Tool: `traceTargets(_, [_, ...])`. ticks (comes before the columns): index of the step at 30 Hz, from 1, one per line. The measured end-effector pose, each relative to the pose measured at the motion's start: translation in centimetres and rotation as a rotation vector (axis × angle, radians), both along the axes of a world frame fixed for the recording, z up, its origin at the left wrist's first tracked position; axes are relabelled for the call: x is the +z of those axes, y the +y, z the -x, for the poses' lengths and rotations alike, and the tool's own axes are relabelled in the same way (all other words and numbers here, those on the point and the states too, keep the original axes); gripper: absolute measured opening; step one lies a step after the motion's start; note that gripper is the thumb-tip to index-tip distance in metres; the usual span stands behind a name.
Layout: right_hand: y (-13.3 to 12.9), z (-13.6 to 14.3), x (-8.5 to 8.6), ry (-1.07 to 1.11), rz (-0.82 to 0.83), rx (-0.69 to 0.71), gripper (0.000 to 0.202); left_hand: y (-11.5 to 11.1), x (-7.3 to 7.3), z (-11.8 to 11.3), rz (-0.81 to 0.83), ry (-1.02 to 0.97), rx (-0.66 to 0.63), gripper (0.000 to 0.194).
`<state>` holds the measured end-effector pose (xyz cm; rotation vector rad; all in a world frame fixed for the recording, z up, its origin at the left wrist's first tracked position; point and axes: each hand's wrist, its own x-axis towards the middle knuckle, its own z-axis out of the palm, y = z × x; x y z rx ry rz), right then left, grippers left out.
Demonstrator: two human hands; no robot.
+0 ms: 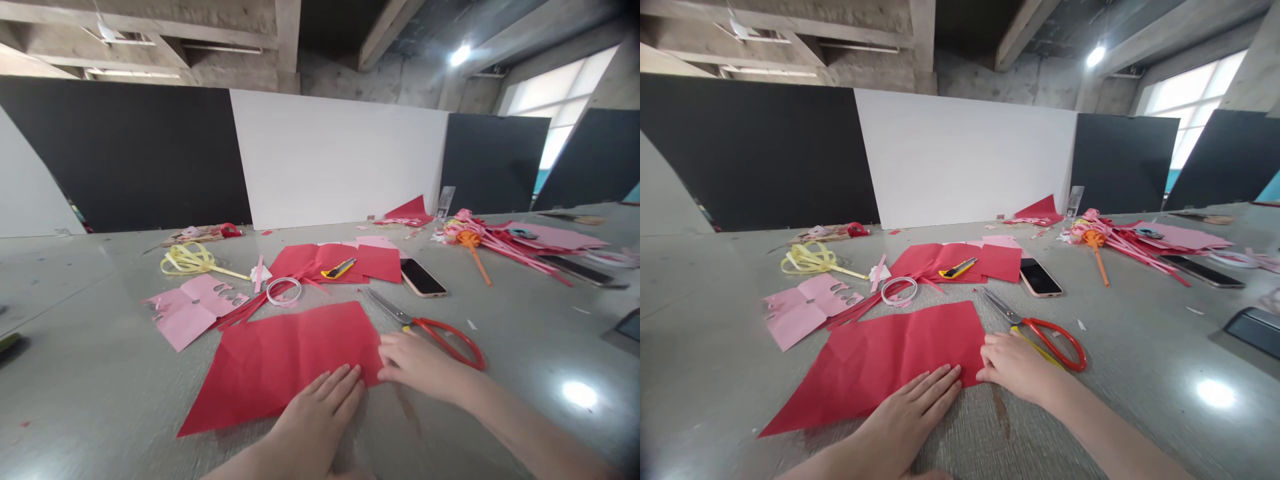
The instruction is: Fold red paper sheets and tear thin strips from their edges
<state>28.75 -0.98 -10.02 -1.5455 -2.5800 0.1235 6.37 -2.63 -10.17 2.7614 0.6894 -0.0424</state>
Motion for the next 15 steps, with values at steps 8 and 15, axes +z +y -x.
traceTargets(8, [0.2, -1.2, 0.9, 0.098, 0.173, 0.078, 0.017, -0.1, 0.1, 0.0, -0.004, -0.021, 0.006, 0.077])
traceTargets(15, [0.3, -2.4, 1.6, 0.217, 0.323, 0.095, 0.017, 0.0, 0.0, 0.1, -0.008, -0.02, -0.001, 0.077])
